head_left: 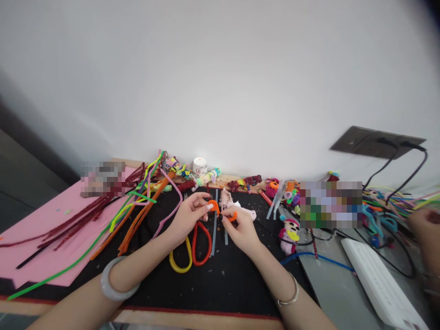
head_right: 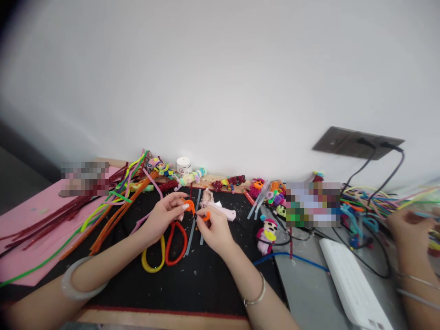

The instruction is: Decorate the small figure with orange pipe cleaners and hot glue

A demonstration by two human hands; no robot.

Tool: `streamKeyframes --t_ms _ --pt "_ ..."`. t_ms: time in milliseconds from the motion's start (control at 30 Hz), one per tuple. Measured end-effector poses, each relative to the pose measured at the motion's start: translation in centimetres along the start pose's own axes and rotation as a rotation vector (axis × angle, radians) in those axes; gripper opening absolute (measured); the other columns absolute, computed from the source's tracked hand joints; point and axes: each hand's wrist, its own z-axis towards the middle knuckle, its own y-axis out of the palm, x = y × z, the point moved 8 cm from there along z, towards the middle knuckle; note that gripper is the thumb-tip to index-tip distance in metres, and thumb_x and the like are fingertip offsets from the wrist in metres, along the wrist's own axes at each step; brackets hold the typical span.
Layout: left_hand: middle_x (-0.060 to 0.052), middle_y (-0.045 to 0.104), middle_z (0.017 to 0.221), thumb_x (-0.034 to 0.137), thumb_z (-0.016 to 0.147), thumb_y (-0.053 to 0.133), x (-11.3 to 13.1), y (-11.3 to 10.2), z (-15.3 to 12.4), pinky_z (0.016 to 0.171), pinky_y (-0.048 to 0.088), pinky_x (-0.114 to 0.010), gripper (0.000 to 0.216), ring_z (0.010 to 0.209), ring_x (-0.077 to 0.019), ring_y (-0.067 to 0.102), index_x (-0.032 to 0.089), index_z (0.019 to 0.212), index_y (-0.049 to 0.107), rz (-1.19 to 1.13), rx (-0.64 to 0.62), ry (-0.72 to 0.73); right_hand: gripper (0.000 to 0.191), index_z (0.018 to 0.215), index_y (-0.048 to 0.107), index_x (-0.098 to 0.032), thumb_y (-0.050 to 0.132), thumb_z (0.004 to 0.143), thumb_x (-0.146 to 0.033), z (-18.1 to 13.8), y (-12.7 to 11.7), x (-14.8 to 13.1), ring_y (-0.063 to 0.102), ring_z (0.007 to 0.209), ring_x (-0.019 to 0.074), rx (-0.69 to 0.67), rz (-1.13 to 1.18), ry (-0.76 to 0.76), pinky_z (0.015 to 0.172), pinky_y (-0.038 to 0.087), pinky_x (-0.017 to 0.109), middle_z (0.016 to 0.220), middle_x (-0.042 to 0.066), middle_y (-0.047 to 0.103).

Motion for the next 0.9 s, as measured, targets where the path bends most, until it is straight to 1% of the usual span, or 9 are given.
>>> streamKeyframes --t_ms 133,467,633,900 --pt "0.006 0.051 0.063 0.023 0.075 0.062 0.2 0.0 -0.2 0.050 0.038 -0.017 0.032 0.049 -0.0044 0.048 0.016 0.104 0.052 0.022 0.027 0.017 0.011 0.076 0.059 -0.017 0.050 0.082 -0.015 0.0 -0.1 -0.1 0.049 0.059 0.0122 0.010 -0.005 -0.005 0.057 0.036 0.023 0.066 0.001 0.055" --pt "0.007 0.050 0.064 0.025 0.075 0.063 0.3 0.7 -0.8 0.047 0.035 -0.016 0.035 0.045 -0.0032 0.044 0.017 0.106 0.050 -0.001 0.026 0.010 0.014 0.070 0.058 -0.017 0.050 0.081 -0.016 -0.1 0.2 0.1 0.050 0.059 0.0124 -0.011 -0.024 0.009 0.058 0.038 0.024 0.064 0.001 0.056" --pt "0.006 0.053 0.064 0.026 0.075 0.064 0.4 0.9 -1.0 0.046 0.035 -0.017 0.038 0.044 -0.0034 0.045 0.017 0.109 0.050 0.018 0.026 0.000 0.017 0.065 0.057 -0.017 0.050 0.080 -0.017 -0.1 0.4 0.2 0.050 0.057 0.0121 -0.020 -0.021 0.051 0.057 0.039 0.023 0.061 0.000 0.056" --pt "0.004 0.060 0.066 0.025 0.071 0.067 -0.1 1.1 -1.2 0.045 0.038 -0.017 0.040 0.043 -0.0035 0.045 0.016 0.107 0.052 -0.006 0.026 -0.063 0.020 0.060 0.055 -0.017 0.052 0.080 -0.018 -0.2 0.6 1.1 0.048 0.054 0.0115 -0.022 0.052 0.144 0.054 0.038 0.023 0.057 -0.001 0.055"
